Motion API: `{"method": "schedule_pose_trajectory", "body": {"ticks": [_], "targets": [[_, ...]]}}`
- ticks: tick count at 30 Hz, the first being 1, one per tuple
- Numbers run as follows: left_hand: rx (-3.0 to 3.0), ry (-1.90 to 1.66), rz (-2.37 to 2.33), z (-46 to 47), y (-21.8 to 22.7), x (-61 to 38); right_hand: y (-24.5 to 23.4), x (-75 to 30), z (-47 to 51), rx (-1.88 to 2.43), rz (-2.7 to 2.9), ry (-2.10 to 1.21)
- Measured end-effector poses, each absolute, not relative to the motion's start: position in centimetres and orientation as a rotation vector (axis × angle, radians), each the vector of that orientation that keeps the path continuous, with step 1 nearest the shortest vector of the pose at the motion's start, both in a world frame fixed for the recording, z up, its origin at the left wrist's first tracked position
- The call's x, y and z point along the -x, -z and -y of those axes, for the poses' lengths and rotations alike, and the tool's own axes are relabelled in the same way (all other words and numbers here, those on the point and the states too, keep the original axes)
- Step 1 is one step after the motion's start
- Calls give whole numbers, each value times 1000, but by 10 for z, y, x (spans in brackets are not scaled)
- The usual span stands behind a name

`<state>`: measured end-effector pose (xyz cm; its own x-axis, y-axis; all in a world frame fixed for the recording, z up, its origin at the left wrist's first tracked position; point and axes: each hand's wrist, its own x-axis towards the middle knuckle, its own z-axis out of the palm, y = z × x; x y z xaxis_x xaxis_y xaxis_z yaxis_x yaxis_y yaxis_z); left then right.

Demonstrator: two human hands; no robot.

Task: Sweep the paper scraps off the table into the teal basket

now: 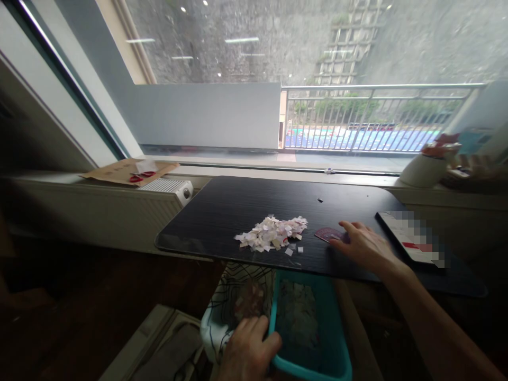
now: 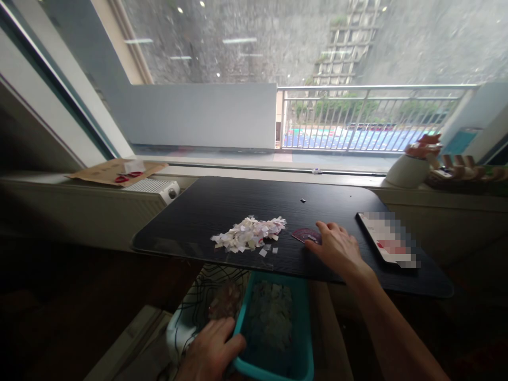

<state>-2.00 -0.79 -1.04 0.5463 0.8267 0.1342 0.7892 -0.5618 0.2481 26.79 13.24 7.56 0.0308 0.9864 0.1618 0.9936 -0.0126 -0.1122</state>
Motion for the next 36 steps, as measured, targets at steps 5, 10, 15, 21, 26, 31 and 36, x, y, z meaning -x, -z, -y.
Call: {"method": "schedule_pose_trajectory", "body": {"ticks": [5, 10, 15, 21, 26, 31, 36], "targets": [[-2639, -301, -1357, 2, 21, 23, -60, -286, -144, 2028, 1982, -151], [-2544, -352, -1506, 2, 18, 26, -48, -286, -150, 1991, 1790, -197], [-2430, -383, -1614, 3, 8, 28, -33, -277, -137, 1790, 1605, -190], [-2398, -368, -1622, 3, 1, 24, -20, -261, -121, 1379, 1549, -340], [-2411, -337, -1686, 3, -11, 20, -19, -254, -118, 1281, 1326, -457], [-2462, -287, -1676, -2, -11, 19, -25, -257, -121, 1245, 1149, -635], [-2502, -298, -1700, -5, -8, 14, -29, -256, -123, 1236, 1141, -664]]}}
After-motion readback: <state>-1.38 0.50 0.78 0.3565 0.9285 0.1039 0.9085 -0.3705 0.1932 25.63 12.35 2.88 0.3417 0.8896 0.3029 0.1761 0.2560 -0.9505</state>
